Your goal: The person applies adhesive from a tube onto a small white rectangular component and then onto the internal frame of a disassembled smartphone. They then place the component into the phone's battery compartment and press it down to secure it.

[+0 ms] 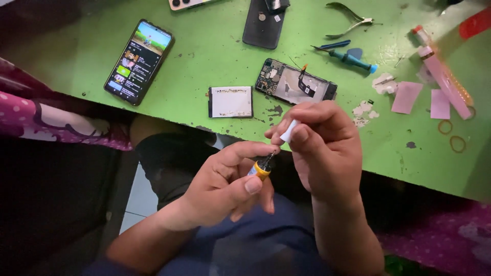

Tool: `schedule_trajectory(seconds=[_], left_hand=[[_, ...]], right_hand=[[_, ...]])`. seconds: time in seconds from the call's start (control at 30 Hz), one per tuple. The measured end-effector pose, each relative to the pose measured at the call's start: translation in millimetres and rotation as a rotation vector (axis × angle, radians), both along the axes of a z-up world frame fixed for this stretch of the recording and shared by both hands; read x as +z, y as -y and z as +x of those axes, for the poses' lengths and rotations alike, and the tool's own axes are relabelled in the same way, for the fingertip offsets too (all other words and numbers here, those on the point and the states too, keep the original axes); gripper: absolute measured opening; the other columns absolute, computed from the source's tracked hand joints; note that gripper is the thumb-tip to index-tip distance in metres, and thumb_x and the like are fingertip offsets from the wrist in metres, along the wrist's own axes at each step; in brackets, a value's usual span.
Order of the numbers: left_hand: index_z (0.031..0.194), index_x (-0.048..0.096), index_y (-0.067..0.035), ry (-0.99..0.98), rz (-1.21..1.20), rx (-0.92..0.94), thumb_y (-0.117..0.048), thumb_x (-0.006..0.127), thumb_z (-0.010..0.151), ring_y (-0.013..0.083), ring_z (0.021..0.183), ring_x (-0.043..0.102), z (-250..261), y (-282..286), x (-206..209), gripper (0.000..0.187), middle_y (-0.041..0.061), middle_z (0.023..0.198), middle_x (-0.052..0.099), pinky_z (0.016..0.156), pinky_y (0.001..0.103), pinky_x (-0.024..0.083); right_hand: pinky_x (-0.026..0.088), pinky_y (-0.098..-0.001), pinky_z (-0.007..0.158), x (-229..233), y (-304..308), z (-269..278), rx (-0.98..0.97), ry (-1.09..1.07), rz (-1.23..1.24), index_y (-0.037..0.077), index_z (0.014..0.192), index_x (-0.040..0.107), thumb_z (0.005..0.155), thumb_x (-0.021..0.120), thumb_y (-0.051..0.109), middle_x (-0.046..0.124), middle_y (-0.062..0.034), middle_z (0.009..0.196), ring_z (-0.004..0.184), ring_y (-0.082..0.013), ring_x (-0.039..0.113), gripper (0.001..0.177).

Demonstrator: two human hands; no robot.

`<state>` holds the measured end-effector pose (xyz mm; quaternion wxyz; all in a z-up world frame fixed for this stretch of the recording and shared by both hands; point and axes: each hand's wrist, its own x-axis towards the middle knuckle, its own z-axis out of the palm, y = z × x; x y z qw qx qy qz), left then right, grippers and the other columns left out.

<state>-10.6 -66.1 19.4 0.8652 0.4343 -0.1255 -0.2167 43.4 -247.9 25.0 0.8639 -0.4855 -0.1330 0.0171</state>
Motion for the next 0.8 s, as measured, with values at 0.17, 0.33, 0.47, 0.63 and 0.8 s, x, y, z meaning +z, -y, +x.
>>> schedule_trajectory(seconds=[0.17,0.33,0.47,0.63,0.8], left_hand=[[0.149,0.044,-0.006,0.000,-0.002,-0.007,-0.015,0.056,0.109,0.0135,0.043,0.048,-1.4,1.6,-4.4,0.043,0.034,0.085,0.068,0.043,0.019,0.038],[0.148,0.044,-0.004,-0.031,0.000,-0.004,-0.016,0.056,0.108,0.0133,0.042,0.047,-1.2,0.6,-5.5,0.044,0.035,0.085,0.068,0.044,0.020,0.039],[0.148,0.045,-0.007,-0.032,-0.004,-0.005,-0.015,0.055,0.110,0.0130,0.041,0.045,-1.2,-0.2,-8.3,0.041,0.034,0.088,0.069,0.044,0.021,0.040],[0.150,0.044,-0.006,-0.048,-0.023,-0.008,-0.014,0.054,0.110,0.0126,0.041,0.043,0.1,0.7,-10.7,0.042,0.034,0.087,0.068,0.045,0.021,0.038],[0.148,0.046,-0.006,-0.020,0.028,-0.004,-0.012,0.051,0.111,0.0124,0.043,0.042,3.9,0.1,-10.5,0.037,0.026,0.087,0.071,0.046,0.022,0.040]], right_hand=[[0.061,-0.0358,0.084,-5.3,1.6,-2.3,-0.005,-0.011,0.036,0.007,0.112,0.064,0.103,0.068,0.012,0.064,-0.0132,0.100,0.083,-0.0244,0.069,0.011],[0.062,-0.0350,0.084,-8.1,0.7,-2.7,-0.035,-0.007,0.038,0.005,0.111,0.066,0.100,0.070,0.008,0.064,-0.0133,0.098,0.083,-0.0246,0.068,0.013],[0.062,-0.0327,0.080,-8.9,1.3,-2.3,-0.031,0.011,0.011,0.005,0.111,0.065,0.101,0.068,0.006,0.064,-0.0139,0.097,0.086,-0.0240,0.069,0.011],[0.062,-0.0324,0.079,-13.4,1.0,-1.1,-0.047,0.018,-0.005,0.004,0.112,0.065,0.101,0.068,0.005,0.065,-0.0139,0.099,0.088,-0.0236,0.069,0.012],[0.063,-0.0329,0.076,-18.9,0.3,-0.6,-0.066,-0.052,0.020,0.001,0.111,0.065,0.098,0.071,0.005,0.064,-0.0126,0.101,0.087,-0.0248,0.070,0.014]])
